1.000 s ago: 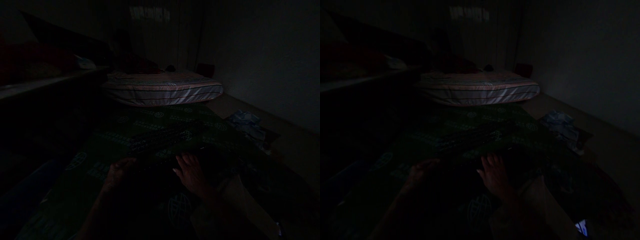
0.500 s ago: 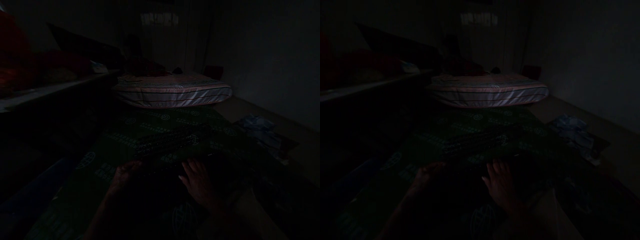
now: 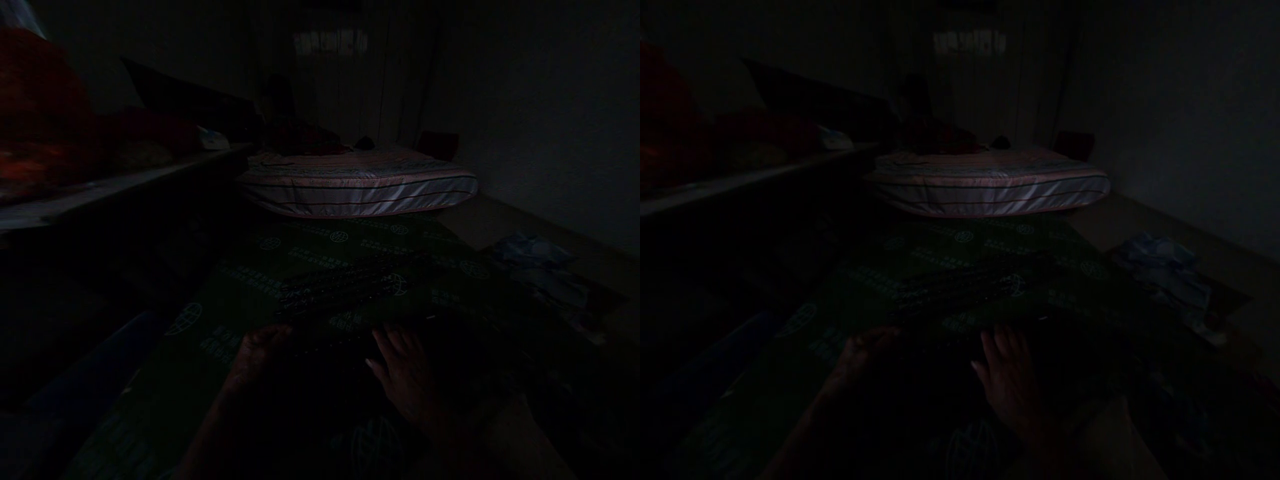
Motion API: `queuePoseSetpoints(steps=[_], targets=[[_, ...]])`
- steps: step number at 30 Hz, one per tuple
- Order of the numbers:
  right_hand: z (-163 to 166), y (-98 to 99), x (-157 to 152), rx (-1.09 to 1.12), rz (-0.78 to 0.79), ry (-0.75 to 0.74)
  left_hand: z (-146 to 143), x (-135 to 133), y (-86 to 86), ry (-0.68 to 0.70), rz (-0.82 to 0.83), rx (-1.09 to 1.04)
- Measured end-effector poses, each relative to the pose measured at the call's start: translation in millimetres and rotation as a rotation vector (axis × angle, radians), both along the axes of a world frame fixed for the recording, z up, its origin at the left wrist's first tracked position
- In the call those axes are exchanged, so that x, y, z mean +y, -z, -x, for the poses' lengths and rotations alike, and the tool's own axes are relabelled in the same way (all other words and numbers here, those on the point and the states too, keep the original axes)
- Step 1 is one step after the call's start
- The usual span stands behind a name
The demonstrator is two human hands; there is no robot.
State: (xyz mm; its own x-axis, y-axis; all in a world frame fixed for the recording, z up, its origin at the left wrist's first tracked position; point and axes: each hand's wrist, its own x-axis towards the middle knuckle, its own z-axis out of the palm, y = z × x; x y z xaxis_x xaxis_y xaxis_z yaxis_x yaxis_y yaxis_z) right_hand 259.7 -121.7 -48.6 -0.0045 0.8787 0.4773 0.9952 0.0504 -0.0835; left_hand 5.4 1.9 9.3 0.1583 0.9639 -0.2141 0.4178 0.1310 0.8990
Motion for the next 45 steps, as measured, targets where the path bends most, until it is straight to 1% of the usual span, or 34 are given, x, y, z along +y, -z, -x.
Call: queuePoseSetpoints(steps=[5,7,11,15,25,34,42,45], targets=[[-2.5,-0.2,-0.3,-0.008,-0.005,-0.018,-2.3,-2.4,-1.1,0.005,0.025,-0.016],[-3.9,0.2,-0.4,-0.005,-0.009,-0.028,-3.1,-3.1,-0.7,-0.02,0.027,-0.039],[-6.1,2.1,-1.1,-0.013,-0.017,-0.036,-1.0,-1.5,5.3,-0.066,0.053,-0.162],[-8.0,4.7,-2.4,-0.021,-0.025,-0.043,3.5,0.4,10.8,-0.04,-0.02,-0.284],[-14.3,10.3,-4.6,-0.018,-0.046,-0.084,9.4,2.5,18.2,-0.064,-0.05,-0.343],[-16.5,12.5,-4.6,-0.018,-0.06,-0.101,10.4,-3.1,17.6,0.086,-0.036,-0.313],[-15.7,11.4,-4.8,-0.02,-0.056,-0.102,9.5,-1.3,18.2,0.139,-0.026,-0.297],[-15.8,12.0,-5.0,-0.024,-0.055,-0.095,10.0,-2.8,16.6,0.182,-0.018,-0.28]])
